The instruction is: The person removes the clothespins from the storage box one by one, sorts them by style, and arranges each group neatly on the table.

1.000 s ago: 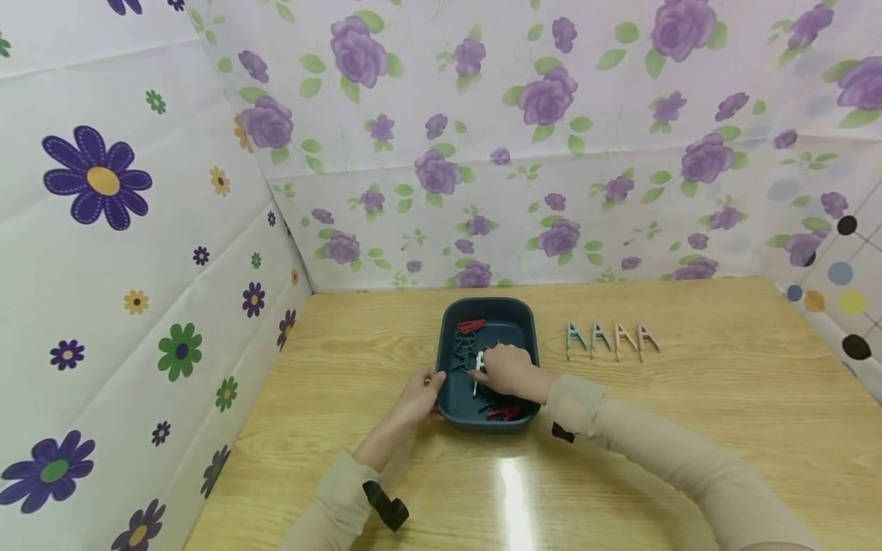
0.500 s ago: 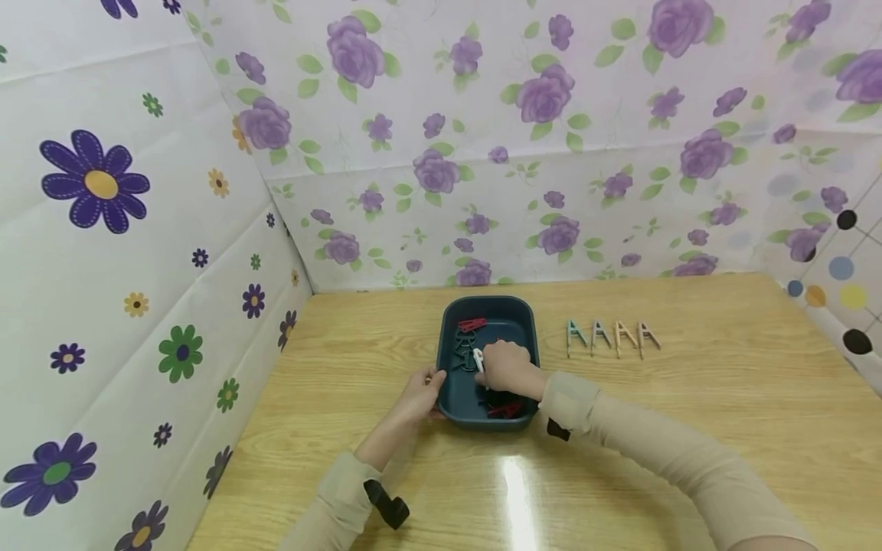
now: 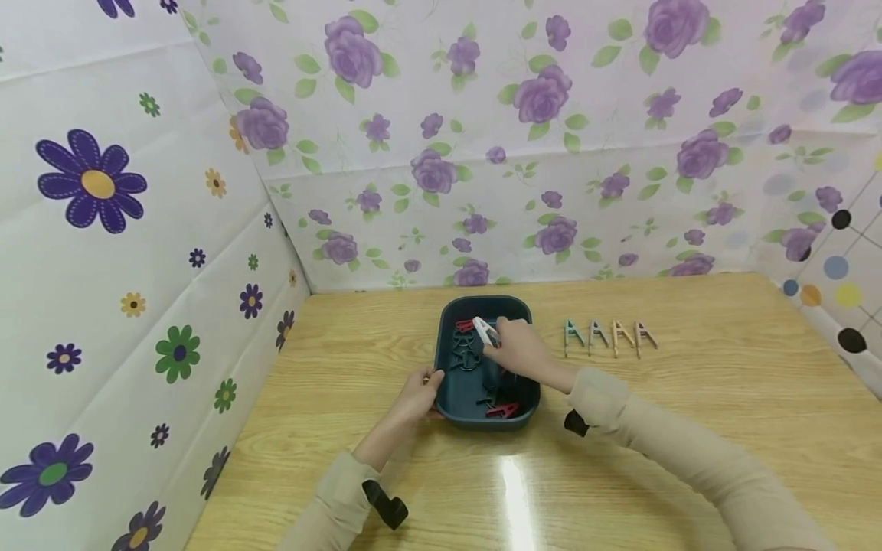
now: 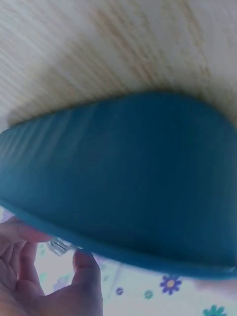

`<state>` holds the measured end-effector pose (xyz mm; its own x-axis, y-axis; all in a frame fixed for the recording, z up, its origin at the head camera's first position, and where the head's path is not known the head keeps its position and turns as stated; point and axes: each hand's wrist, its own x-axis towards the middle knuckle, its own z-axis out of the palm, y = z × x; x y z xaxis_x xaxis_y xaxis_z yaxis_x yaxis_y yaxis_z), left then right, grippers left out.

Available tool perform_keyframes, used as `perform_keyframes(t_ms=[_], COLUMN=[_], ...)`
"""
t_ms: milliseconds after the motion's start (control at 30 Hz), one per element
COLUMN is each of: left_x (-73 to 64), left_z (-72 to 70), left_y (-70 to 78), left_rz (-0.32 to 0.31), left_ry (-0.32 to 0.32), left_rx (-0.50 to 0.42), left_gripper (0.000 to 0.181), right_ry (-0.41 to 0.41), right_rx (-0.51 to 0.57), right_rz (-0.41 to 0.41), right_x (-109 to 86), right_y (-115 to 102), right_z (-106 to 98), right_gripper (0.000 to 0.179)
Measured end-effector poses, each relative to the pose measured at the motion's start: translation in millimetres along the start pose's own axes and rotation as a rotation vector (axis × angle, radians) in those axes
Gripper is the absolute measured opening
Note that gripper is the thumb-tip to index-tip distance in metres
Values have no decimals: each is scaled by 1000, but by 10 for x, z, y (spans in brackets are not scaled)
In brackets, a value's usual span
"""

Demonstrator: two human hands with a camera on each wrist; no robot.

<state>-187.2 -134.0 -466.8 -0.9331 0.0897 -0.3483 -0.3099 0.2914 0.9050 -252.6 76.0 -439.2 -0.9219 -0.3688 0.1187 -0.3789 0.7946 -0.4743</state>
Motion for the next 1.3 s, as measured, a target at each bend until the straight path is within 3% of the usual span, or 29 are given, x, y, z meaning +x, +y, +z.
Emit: perform_keyframes(t_ms=[100,267,367,733,1000,1300], left_x=[-90,-65,-3,12,-9,-25], left_z=[0,-4,3,14,17,23], left_y=[102,60,-10,11,24,21], left_rz=[-4,-6,-2,-5,-24,-28], left_ry=[-9,-15,-3,10,15,15], left_rx=[1,-2,4,16,13,19], left_gripper=[37,36,38,39,40,40], right_ry=[12,37,45,126,111,115], right_rx=[89,137,128,103,77,70], right_rz=[-11,-2,11,35,107,125], right_x=[-9,-48,-72,-138,-206,-273], right_y=[58,143,179,488,695,903], right_z=[-99,-236,-300,-379,-465,-525], right_gripper=[23,25,27,34,38,36])
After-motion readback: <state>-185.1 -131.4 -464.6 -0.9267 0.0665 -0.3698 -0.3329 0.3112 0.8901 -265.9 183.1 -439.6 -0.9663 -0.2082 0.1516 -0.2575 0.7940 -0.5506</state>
